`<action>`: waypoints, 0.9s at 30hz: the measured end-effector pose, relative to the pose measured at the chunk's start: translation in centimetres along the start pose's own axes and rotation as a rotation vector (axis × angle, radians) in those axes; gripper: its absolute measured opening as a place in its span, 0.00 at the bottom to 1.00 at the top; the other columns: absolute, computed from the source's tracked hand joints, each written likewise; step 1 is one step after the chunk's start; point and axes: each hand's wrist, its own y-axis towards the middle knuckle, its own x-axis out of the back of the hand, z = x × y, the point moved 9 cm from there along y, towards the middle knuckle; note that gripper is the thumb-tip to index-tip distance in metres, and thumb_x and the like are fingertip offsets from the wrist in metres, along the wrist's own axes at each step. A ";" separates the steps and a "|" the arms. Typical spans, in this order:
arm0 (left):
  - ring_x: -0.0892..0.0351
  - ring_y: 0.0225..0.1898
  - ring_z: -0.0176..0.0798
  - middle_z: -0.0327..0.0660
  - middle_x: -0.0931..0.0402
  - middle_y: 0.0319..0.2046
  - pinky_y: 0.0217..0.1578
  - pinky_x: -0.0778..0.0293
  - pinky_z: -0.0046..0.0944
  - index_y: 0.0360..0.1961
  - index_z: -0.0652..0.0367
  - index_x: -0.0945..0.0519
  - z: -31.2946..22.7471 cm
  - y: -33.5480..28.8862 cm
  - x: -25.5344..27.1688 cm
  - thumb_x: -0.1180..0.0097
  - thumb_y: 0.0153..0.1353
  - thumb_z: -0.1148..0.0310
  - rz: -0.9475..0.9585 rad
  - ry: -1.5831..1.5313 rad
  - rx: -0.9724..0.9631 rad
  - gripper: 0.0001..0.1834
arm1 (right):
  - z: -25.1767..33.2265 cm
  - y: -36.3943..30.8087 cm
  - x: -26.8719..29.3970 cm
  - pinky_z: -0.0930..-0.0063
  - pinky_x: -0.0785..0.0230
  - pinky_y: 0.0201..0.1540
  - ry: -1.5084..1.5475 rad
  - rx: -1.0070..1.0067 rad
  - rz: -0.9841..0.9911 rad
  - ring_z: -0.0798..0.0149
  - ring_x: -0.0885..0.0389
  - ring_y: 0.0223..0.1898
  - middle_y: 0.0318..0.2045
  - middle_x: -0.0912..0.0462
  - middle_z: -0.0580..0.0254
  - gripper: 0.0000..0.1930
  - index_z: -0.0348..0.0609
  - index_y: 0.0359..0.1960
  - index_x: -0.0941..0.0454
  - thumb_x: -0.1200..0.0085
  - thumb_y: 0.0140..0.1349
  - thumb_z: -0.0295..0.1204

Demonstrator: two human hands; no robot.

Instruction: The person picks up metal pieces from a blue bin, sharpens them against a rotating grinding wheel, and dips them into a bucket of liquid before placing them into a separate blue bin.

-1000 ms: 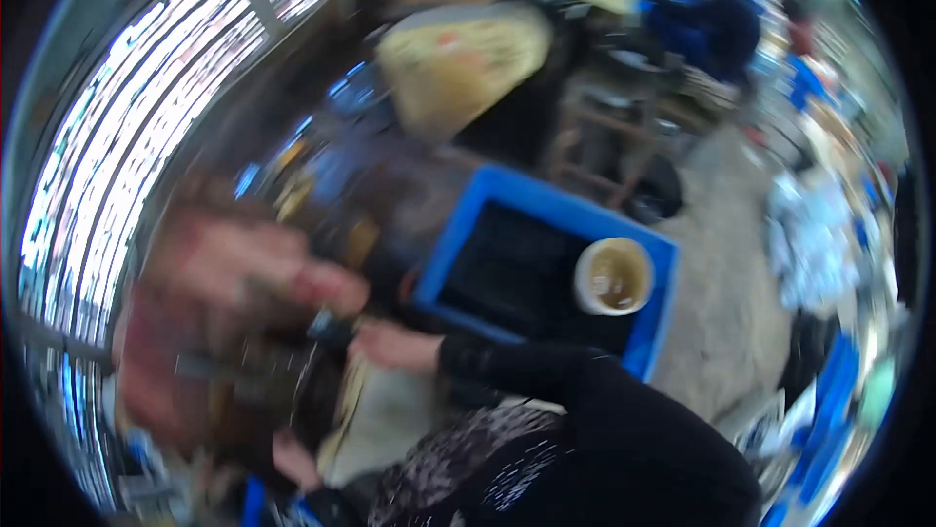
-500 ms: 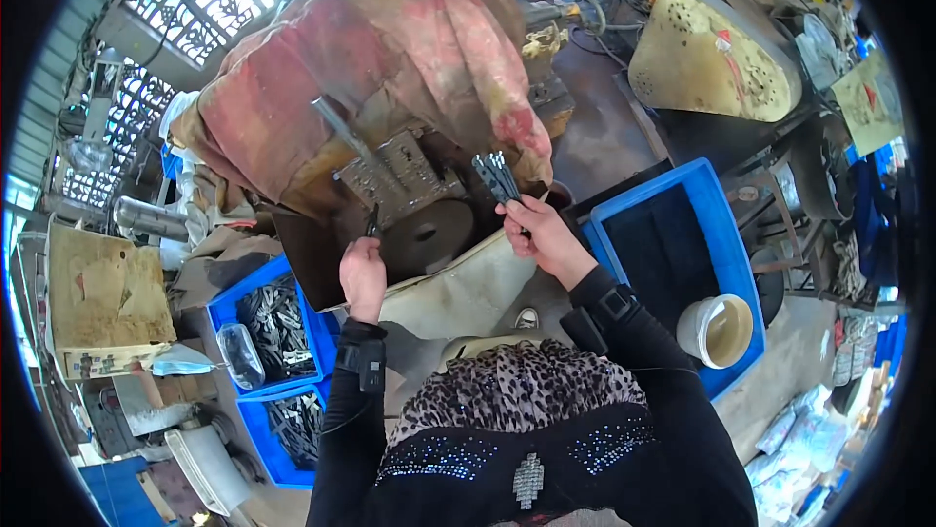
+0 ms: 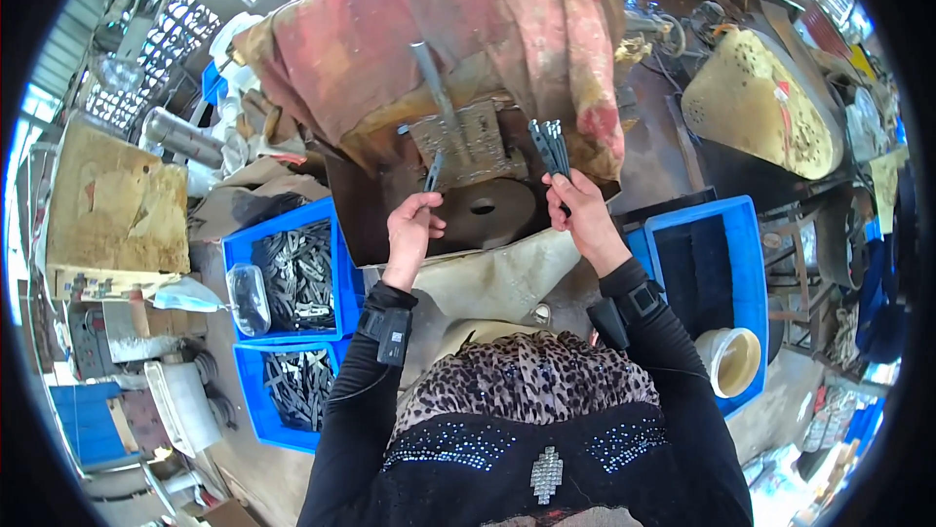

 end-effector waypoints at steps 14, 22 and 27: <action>0.22 0.26 0.32 0.42 0.20 0.37 0.27 0.23 0.32 0.43 0.64 0.20 -3.2 -1.1 4.1 0.56 0.62 0.83 -0.039 0.145 -0.235 0.14 | 3.7 3.8 -7.1 0.82 0.48 0.20 -0.192 0.110 0.057 0.80 0.41 0.19 0.22 0.36 0.77 0.09 0.45 0.43 0.28 0.49 0.70 0.36; 0.21 0.30 0.49 0.48 0.23 0.33 0.33 0.24 0.44 0.39 0.62 0.20 -6.9 -3.6 6.0 0.53 0.50 0.85 -0.152 0.795 -0.679 0.16 | 15.1 8.6 -17.3 0.82 0.42 0.25 -0.681 0.831 -0.080 0.81 0.38 0.23 0.24 0.32 0.78 0.07 0.44 0.38 0.26 0.42 0.64 0.31; 0.22 0.37 0.57 0.50 0.23 0.32 0.39 0.24 0.50 0.39 0.61 0.19 -6.7 -3.9 6.1 0.50 0.48 0.84 -0.187 0.802 -0.662 0.16 | 15.0 11.8 -18.5 0.81 0.35 0.31 -0.797 0.866 -0.223 0.80 0.31 0.28 0.25 0.25 0.74 0.08 0.39 0.35 0.22 0.38 0.60 0.29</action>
